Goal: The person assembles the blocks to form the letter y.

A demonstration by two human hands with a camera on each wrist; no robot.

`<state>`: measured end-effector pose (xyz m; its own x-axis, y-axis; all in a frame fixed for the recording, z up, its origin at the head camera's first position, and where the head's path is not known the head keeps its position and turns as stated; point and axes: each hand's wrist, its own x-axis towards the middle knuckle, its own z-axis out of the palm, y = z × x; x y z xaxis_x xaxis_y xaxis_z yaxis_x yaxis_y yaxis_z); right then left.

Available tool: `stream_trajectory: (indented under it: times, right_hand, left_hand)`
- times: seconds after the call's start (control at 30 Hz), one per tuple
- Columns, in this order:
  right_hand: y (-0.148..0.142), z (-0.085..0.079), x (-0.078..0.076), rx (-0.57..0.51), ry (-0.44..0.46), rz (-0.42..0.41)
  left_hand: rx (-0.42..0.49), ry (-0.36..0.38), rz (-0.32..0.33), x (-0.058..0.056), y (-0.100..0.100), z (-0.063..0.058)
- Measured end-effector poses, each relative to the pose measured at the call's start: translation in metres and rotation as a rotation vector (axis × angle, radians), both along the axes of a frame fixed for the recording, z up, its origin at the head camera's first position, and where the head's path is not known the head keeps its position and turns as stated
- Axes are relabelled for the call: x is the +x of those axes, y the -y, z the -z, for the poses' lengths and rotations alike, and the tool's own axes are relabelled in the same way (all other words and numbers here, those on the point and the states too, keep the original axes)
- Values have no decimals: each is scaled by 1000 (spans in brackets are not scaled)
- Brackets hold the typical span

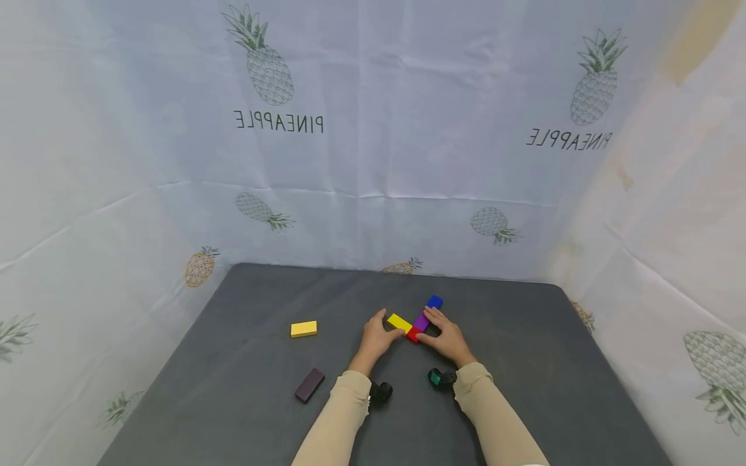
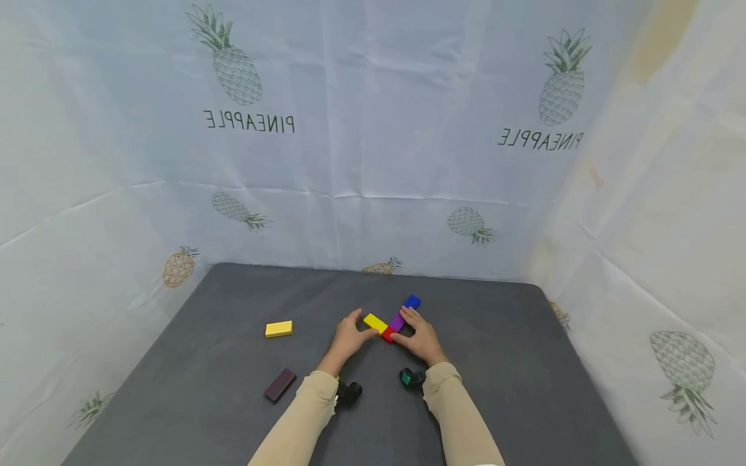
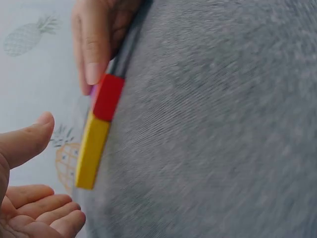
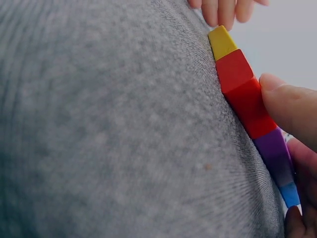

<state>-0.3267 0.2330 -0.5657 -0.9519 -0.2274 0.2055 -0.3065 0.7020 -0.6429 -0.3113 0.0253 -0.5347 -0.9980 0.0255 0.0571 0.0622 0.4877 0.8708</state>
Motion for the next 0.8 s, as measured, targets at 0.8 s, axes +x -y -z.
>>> stream_trajectory:
  times: [0.8]
  right_hand:
    - [-1, 0, -1, 2, 34, -3]
  left_hand:
    - [90, -102, -326, 26, 113, -20]
